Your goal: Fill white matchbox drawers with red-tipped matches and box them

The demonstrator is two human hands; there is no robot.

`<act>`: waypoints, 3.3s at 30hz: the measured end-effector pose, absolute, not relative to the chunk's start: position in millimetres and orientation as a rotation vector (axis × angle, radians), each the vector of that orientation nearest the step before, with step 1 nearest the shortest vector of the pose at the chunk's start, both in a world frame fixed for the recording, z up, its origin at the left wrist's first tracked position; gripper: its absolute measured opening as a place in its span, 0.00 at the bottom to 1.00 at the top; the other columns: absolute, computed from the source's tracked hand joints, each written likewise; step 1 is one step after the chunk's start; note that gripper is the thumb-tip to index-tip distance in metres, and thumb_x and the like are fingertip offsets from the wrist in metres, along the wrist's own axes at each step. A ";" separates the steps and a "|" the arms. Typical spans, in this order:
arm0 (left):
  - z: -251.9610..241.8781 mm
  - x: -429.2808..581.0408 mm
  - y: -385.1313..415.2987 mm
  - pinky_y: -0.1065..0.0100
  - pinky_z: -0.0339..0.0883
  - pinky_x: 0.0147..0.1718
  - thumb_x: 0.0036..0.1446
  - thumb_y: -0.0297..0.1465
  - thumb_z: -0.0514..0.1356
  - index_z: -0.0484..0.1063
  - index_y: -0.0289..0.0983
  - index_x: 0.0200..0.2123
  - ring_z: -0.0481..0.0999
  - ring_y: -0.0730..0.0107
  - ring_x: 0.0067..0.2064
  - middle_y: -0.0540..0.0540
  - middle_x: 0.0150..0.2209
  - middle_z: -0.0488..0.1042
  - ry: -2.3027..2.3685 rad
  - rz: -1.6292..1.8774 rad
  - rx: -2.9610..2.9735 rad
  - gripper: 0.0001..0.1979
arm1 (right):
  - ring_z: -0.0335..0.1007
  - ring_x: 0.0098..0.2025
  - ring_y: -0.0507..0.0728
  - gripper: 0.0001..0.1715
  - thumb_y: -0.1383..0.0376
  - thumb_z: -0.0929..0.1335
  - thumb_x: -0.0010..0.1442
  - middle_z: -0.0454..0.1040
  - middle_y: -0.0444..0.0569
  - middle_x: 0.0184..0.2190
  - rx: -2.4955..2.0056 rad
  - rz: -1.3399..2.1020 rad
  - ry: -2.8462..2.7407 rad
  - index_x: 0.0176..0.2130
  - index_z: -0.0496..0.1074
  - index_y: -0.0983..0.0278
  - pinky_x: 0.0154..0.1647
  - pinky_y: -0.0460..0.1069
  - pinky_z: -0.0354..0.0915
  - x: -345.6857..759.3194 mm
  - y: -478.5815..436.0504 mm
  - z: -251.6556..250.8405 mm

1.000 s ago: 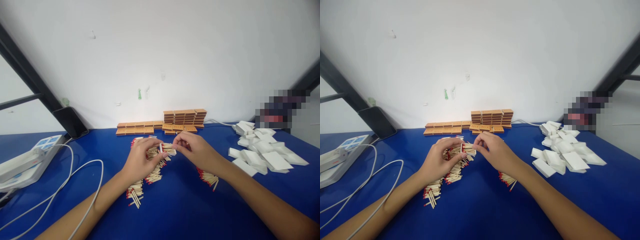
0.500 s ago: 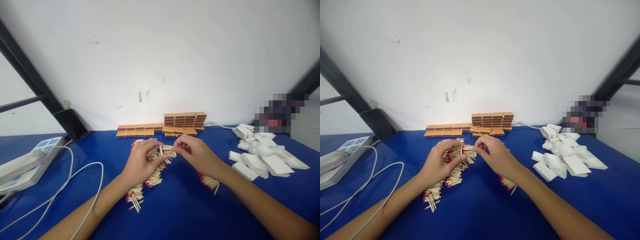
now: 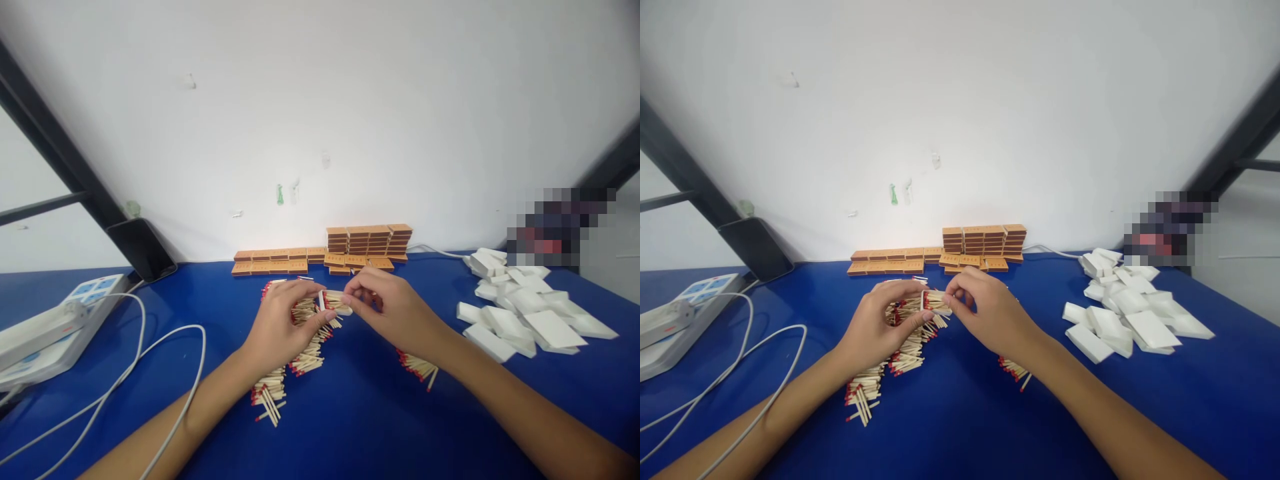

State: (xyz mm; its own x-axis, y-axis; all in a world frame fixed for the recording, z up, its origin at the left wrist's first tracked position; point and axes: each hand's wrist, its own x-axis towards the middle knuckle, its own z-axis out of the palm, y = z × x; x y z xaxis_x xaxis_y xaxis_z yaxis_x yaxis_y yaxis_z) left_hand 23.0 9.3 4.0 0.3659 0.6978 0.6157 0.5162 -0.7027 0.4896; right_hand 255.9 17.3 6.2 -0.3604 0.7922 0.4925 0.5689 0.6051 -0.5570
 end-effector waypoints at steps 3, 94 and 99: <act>3.4 22.8 9.3 0.54 0.71 0.51 0.63 0.40 0.70 0.78 0.42 0.50 0.81 0.56 0.50 0.46 0.47 0.83 1.072 1.213 2.402 0.15 | 0.67 0.33 0.53 0.06 0.66 0.67 0.69 0.73 0.45 0.35 -1.051 0.316 -2.087 0.38 0.74 0.61 0.36 0.50 0.64 256.4 16.8 7.1; -0.4 7.2 25.2 0.48 0.69 0.51 0.64 0.43 0.68 0.77 0.41 0.49 0.81 0.51 0.50 0.44 0.48 0.83 1.339 1.281 2.563 0.15 | 0.64 0.43 0.62 0.10 0.65 0.64 0.73 0.73 0.52 0.38 -1.125 0.101 -2.328 0.37 0.68 0.60 0.45 0.57 0.63 279.3 45.7 1.9; -0.5 12.1 20.0 0.49 0.70 0.52 0.63 0.44 0.69 0.78 0.42 0.50 0.80 0.52 0.51 0.44 0.48 0.83 1.279 1.249 2.518 0.17 | 0.66 0.44 0.62 0.09 0.63 0.64 0.73 0.74 0.50 0.38 -1.064 0.079 -2.210 0.38 0.69 0.59 0.46 0.57 0.63 267.1 31.0 14.0</act>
State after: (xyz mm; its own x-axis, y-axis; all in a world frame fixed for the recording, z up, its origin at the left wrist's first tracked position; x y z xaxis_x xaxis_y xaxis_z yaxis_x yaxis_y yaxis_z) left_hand 12.1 20.0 -0.5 0.3301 0.6967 0.6369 0.6532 -0.6557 0.3787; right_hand 267.1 31.0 14.0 -0.4394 0.7128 0.5466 0.6719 0.6647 -0.3268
